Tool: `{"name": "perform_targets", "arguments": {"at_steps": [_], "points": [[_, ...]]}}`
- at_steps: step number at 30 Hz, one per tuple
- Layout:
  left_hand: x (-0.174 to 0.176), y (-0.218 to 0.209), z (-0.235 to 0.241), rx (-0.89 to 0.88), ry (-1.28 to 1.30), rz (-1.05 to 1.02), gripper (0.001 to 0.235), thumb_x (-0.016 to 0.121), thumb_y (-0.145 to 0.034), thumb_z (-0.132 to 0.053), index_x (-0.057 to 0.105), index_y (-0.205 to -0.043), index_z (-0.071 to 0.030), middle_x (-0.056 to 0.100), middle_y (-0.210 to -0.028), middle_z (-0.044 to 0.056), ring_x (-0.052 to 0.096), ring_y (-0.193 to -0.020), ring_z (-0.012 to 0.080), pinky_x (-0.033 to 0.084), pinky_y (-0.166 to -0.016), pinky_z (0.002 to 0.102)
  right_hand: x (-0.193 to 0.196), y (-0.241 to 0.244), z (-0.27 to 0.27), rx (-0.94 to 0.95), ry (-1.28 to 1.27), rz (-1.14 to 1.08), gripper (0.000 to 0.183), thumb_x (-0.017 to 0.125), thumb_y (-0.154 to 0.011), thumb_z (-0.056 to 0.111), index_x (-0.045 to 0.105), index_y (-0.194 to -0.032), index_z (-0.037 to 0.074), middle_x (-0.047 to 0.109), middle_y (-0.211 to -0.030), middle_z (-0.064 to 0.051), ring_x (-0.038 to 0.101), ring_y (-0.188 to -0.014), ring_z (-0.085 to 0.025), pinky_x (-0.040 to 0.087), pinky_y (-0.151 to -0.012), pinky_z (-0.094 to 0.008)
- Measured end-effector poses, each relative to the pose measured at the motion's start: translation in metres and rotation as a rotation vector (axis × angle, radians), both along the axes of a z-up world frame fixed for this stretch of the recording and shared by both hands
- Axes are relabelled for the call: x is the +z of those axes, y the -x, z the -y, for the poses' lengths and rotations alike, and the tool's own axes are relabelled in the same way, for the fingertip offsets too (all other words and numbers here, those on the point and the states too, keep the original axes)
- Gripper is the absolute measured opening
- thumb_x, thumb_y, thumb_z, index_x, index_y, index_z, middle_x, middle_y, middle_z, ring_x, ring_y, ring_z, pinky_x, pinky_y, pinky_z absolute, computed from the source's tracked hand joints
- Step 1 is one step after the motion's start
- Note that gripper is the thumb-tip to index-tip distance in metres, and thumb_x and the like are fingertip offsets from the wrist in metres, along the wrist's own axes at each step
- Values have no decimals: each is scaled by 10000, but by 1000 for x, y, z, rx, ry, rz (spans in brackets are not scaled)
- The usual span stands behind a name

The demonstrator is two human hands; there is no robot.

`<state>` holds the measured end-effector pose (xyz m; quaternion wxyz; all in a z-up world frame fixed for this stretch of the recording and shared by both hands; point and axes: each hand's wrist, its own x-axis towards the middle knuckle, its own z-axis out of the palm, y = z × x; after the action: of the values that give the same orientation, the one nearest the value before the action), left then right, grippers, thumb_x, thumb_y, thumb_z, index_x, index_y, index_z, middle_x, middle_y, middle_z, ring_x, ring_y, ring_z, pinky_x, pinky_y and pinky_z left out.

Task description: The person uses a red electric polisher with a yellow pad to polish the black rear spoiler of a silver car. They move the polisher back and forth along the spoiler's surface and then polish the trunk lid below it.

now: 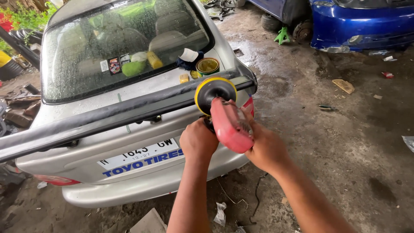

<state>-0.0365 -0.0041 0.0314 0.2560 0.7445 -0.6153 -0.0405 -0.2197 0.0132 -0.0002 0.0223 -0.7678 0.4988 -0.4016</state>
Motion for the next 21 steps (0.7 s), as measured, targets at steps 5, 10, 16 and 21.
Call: {"name": "perform_targets", "arguments": {"at_steps": [5,10,16,21], "points": [[-35,0,-1,4,3,-43,266,517,-848,-240,682,-711,-83,605,-541,106,703,-605,341,585,-582,397,-28,10,5,44,143,-69,746,715,-779,259,559,-1501,159,733,-825,-94,745,-763,-341,613,-622,-410],[-20,22,2,-42,9,-7,254,548,-846,-244,658,-664,-107,567,-495,65,686,-545,254,553,-534,325,-12,30,-3,45,65,-17,924,697,-712,114,425,-1595,113,740,-901,-204,732,-837,-411,605,-688,-517],[3,16,8,-51,33,-22,247,576,-842,-275,693,-723,-92,599,-545,70,692,-566,294,556,-532,345,-5,21,10,-2,89,-50,893,699,-738,151,443,-1589,68,739,-857,-209,728,-792,-417,589,-662,-522],[-35,-4,1,10,-72,-50,257,501,-814,-223,686,-706,-82,621,-546,110,720,-623,347,585,-583,404,-8,9,-3,57,201,-110,924,745,-671,150,488,-1558,145,746,-836,-150,747,-771,-358,623,-644,-463]]}}
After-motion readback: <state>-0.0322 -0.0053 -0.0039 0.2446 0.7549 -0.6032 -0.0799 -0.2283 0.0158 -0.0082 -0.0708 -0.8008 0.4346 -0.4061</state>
